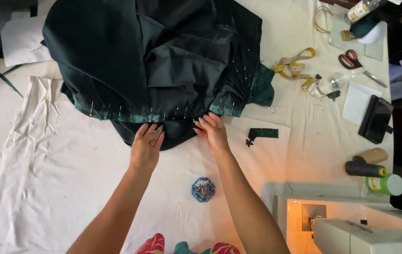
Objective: Pinning layers of dark green fabric together on a white work table next to a sewing machine.
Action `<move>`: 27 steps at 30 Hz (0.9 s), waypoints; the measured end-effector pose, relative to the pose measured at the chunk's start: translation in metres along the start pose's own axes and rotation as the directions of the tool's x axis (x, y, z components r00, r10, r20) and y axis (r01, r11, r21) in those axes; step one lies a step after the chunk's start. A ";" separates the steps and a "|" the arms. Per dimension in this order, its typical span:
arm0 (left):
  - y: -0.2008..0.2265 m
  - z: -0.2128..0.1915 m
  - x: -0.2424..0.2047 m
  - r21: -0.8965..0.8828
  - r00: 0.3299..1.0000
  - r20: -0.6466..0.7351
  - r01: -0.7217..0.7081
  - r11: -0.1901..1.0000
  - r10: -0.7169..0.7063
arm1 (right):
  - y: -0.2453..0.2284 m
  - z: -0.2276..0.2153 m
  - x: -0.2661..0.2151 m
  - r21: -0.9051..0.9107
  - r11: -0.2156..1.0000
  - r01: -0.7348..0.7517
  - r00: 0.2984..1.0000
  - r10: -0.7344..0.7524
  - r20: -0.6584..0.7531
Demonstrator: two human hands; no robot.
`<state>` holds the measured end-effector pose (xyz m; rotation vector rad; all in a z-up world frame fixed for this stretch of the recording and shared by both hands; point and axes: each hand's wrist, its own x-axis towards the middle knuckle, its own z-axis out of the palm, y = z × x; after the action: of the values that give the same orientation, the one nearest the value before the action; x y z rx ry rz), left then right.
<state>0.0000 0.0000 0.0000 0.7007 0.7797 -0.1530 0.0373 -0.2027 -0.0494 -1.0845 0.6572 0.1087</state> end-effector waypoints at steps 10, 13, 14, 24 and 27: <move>-0.009 0.046 0.023 -0.355 0.979 0.167 0.169 0.919 -0.116 | -0.013 0.013 0.019 -0.115 0.988 -0.099 0.991 0.087 -0.102; 0.013 0.091 -0.015 -0.170 0.979 0.165 0.148 0.974 -0.120 | -0.019 0.022 -0.006 -0.141 0.990 -0.009 0.995 -0.005 -0.102; 0.024 0.106 -0.029 -0.094 0.991 0.057 0.129 0.987 -0.124 | -0.022 0.024 -0.015 -0.139 0.990 0.028 0.996 -0.039 -0.081; 0.038 0.034 -0.076 -0.003 0.987 -0.125 -0.099 0.995 0.098 | 0.005 -0.036 -0.126 0.121 0.932 -0.341 0.939 0.332 0.086; 0.058 0.021 -0.062 -0.088 1.000 0.023 0.017 0.996 -0.015 | 0.029 -0.047 -0.120 0.336 0.886 -0.320 0.938 0.345 -0.016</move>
<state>-0.0102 0.0236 0.0840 0.6081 0.7666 -0.1397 -0.0916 -0.2009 -0.0202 -0.6475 0.8937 0.2467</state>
